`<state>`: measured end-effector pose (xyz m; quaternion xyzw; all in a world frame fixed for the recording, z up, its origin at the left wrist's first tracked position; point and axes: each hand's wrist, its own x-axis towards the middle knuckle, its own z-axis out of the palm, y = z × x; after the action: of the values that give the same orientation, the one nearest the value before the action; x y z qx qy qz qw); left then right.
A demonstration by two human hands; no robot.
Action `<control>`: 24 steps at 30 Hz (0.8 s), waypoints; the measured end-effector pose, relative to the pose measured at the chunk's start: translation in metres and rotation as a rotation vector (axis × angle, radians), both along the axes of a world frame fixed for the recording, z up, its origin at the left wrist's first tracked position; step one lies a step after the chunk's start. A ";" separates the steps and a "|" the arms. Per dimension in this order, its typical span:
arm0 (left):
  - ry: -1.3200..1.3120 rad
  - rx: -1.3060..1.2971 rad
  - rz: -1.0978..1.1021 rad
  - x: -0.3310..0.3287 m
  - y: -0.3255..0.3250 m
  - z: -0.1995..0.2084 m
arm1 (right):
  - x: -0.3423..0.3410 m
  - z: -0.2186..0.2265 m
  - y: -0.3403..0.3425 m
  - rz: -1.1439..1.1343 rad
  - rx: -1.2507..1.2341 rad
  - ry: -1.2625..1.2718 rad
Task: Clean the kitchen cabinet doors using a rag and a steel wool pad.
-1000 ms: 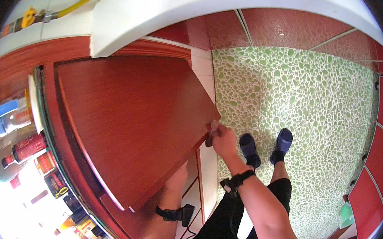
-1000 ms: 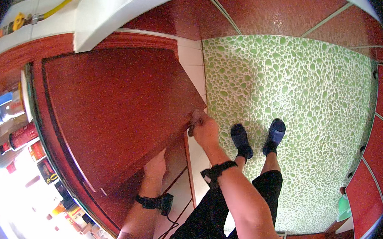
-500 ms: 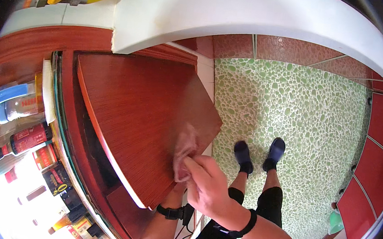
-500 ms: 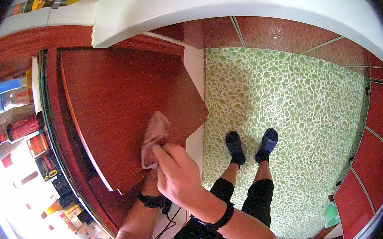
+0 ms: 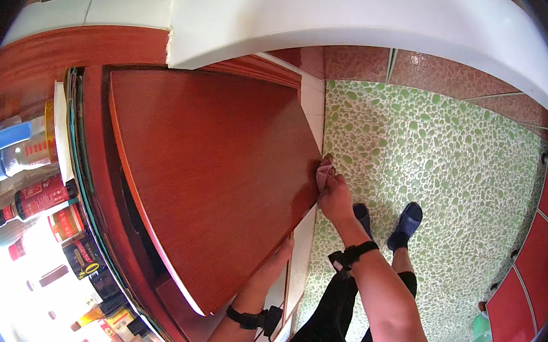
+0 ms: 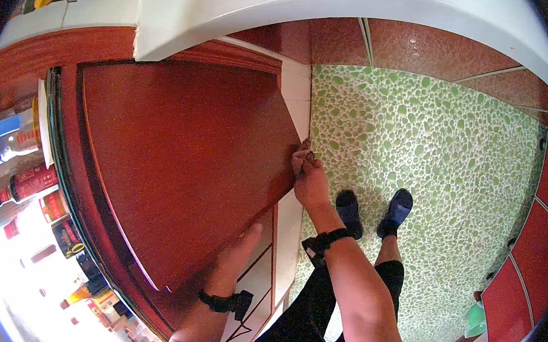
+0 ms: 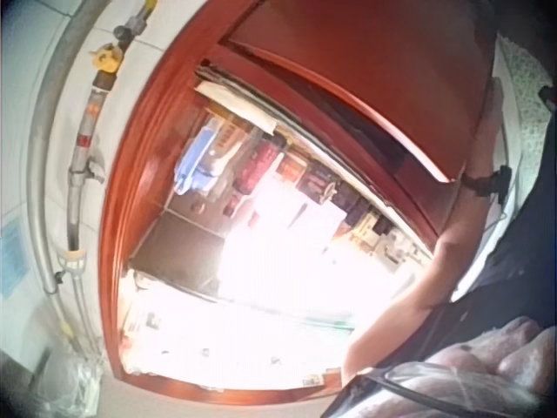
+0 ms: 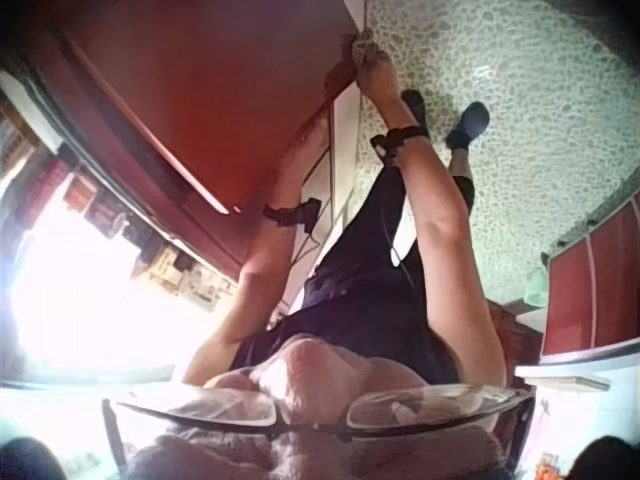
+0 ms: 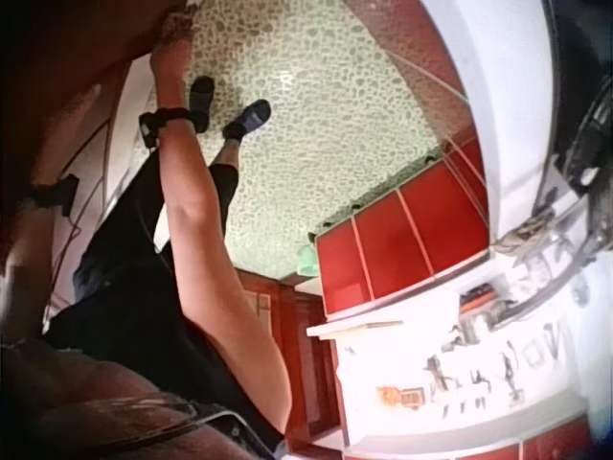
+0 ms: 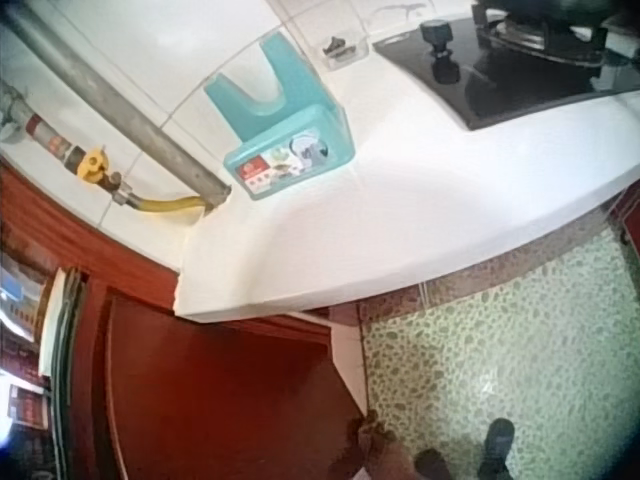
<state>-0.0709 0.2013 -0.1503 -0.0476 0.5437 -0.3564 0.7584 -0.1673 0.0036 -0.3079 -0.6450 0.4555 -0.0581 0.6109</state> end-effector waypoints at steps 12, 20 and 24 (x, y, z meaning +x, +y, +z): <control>-0.931 0.771 -1.125 0.032 0.018 0.010 | 0.044 0.093 0.059 -0.014 -0.280 -0.477; -1.322 1.235 -1.822 0.023 0.014 0.017 | 0.045 0.058 0.038 -0.264 -0.048 -0.219; -1.424 1.138 -1.904 0.029 0.009 0.008 | 0.035 0.204 0.039 -0.087 -0.154 -0.469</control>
<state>-0.0419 0.2104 -0.1424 0.8717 -0.0785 -0.4173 0.2447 -0.1319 0.0424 -0.1036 -0.6383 0.3231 -0.2670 0.6457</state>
